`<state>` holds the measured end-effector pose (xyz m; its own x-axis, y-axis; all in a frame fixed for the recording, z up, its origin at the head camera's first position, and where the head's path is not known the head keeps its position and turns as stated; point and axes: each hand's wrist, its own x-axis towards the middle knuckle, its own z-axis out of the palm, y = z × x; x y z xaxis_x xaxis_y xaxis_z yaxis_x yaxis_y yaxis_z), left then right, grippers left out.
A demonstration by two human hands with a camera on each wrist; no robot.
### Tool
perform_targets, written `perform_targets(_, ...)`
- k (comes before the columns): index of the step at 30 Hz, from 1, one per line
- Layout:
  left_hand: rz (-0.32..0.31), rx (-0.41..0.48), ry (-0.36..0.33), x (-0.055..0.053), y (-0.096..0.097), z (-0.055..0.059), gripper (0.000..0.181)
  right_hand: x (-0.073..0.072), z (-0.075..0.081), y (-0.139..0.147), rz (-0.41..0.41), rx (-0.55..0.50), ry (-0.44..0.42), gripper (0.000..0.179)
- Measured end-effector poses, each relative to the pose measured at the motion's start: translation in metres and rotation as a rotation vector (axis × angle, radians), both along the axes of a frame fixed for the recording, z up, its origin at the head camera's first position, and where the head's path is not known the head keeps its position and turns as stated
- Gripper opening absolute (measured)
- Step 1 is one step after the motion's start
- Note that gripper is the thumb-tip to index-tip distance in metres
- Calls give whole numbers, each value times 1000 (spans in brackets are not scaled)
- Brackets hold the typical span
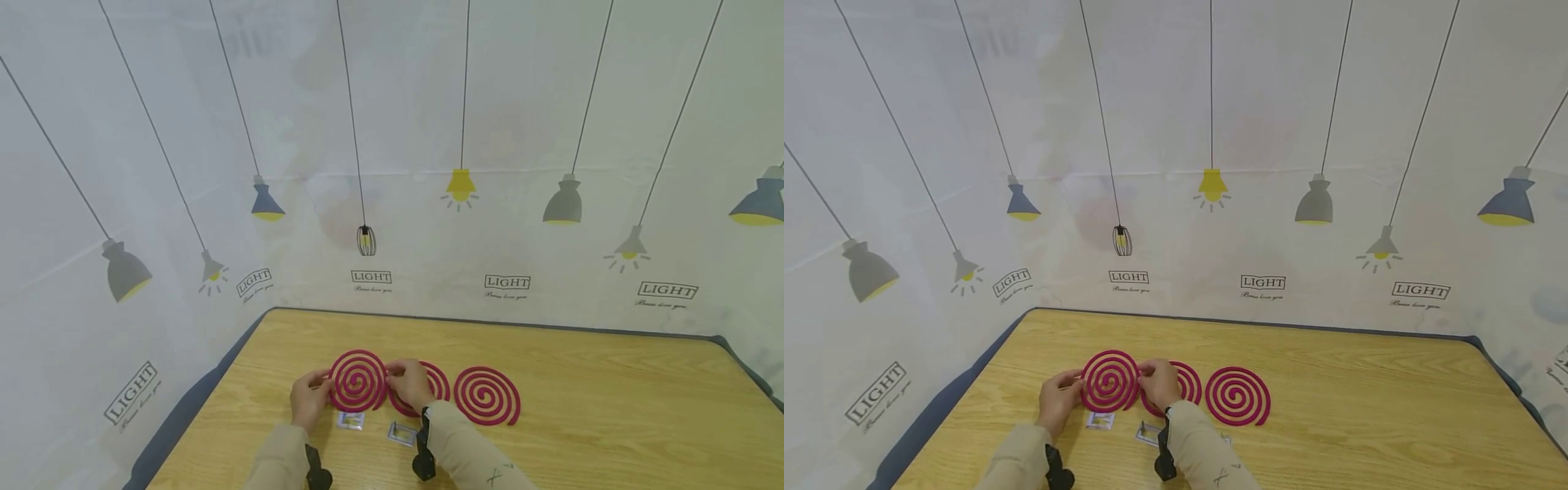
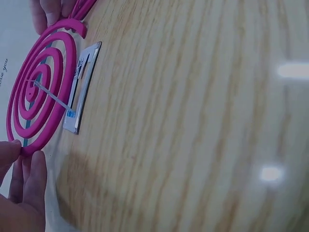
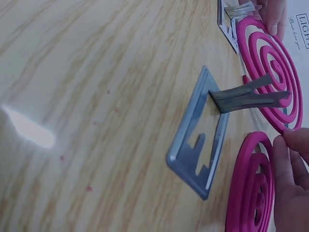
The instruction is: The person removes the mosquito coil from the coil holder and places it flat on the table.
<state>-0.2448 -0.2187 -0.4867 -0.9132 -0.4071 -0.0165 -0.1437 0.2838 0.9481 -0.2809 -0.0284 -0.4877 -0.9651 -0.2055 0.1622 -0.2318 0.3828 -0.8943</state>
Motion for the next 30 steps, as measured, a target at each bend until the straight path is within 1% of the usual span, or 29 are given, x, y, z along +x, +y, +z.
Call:
perform_targets(3,2,7,-10,1,-1,-1,24,0,-1,-1,7,-7,6,18)
perform_targets(9,-15,36,-18,1,-2,-2,25,1,-1,-3,-5,-41,-39,22)
perform_targets(19,-38,66,-30,0,-3,-3,27,-2,-4,-5,-24,-26,-52,20)
perform_targets(30,-14,66,-27,-2,-3,-6,26,-1,-5,-6,-29,-14,-49,20)
